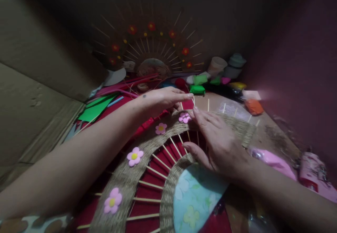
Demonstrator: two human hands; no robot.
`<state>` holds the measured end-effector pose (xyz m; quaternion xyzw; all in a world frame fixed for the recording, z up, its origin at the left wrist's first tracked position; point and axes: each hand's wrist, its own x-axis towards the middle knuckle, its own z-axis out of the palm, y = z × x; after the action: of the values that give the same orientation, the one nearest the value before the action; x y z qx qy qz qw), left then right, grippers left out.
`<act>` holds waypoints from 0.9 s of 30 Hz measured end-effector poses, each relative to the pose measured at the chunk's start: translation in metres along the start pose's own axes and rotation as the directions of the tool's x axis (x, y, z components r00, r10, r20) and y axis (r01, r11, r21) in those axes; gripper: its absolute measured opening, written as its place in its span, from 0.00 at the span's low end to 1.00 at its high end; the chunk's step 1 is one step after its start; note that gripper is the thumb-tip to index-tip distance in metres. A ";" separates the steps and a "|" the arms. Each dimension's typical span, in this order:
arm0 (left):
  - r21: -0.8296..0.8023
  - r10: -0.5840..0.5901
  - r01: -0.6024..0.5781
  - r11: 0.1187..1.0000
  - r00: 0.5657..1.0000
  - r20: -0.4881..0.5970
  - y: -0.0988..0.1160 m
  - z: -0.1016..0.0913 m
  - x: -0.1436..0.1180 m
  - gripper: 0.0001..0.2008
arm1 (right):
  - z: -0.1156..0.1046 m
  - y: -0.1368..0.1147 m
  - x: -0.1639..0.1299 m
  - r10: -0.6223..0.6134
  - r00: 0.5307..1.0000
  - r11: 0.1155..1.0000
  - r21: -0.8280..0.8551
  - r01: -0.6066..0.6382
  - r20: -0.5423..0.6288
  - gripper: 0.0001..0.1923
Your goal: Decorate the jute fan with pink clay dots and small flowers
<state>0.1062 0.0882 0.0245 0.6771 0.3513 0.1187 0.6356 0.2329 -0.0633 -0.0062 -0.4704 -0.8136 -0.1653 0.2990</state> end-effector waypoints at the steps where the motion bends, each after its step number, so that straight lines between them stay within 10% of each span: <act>1: 0.021 0.011 -0.011 1.000 1.000 0.004 0.000 0.000 0.000 0.13 | 0.001 0.000 0.000 -0.004 1.000 1.000 0.000 0.004 0.006 0.33; 15: -0.033 -0.018 0.020 0.999 0.997 0.071 -0.004 -0.003 0.002 0.15 | 0.007 -0.004 -0.005 -0.020 0.911 0.998 0.056 -0.003 0.411 0.50; 27: -0.085 -0.009 0.012 0.996 0.999 0.036 -0.005 -0.003 0.003 0.13 | -0.004 0.004 0.004 0.004 0.955 0.981 0.185 -0.062 0.298 0.48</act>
<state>0.1053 0.0922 0.0190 0.6497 0.3381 0.1182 0.6705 0.2364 -0.0612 -0.0008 -0.4722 -0.8534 -0.0085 0.2207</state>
